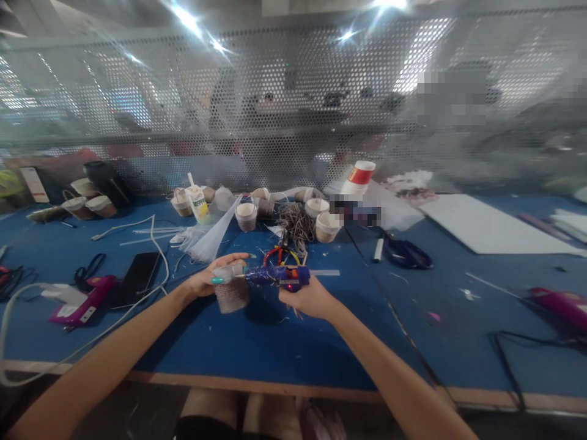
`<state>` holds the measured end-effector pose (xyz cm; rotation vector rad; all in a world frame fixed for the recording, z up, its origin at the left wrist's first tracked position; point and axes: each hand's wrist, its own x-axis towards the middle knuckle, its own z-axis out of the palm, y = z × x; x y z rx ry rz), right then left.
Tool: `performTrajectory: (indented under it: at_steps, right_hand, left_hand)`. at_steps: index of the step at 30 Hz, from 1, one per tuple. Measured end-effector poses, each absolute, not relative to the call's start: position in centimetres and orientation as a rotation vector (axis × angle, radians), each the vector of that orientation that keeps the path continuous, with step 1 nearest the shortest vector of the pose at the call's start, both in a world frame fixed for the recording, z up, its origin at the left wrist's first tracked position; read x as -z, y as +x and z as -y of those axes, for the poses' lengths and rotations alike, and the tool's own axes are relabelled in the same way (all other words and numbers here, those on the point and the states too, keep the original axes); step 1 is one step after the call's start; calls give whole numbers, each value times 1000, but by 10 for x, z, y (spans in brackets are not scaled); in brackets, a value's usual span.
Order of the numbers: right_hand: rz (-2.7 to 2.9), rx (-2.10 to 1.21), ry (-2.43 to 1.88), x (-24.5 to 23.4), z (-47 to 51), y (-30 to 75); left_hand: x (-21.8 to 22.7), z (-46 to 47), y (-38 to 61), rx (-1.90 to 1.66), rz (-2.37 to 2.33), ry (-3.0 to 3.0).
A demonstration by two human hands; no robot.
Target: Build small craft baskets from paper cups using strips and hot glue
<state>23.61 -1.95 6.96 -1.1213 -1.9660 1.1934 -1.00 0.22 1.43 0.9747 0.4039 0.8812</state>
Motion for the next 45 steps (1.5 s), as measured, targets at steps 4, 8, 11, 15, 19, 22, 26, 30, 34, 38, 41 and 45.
performTrajectory:
  at_steps: [4,8,11,15,19,22,26,30,34,38,41,45]
  right_hand:
    - [1951,-1220,-1187,-70,20,237]
    - [1922,-1264,-1228,-70,19,235]
    - [1881,-1271,-1196,-66,18,232]
    - [1869,-1246,-1155,-59,16,230]
    - [1808,-1199,-1133,-54,17,229]
    - [1804,-1252,-1113,-52,19,229]
    - [1829,-1414,-1146,-51,21,229]
    - [1761,-1417,-1163,-46,21,228]
    - [1728,-1337,-1137,-43,19,229]
    - [1762,-1394,-1166,-48,21,230]
    - [1827,-1444,-1176,-53,23,228]
    - [1806,-1436,-1107,-53,24,225]
  left_hand:
    - [-16,-1,-10,-886,-393,962]
    - [-18,1,-8,-863,-368,967]
    - [-19,2,-7,-833,-344,957]
    - [-21,4,-5,-824,-357,954]
    - [-22,5,-5,-836,-363,944]
    - [-19,4,-5,-852,-358,945]
    - [-15,4,-5,-824,-324,929]
    - [-17,5,-4,-784,-301,886]
    - [-18,6,-4,-742,-316,874]
    - [-17,5,-5,-763,-335,889]
    - [-16,5,-5,-759,-324,909]
    - [-16,5,-5,-720,-322,907]
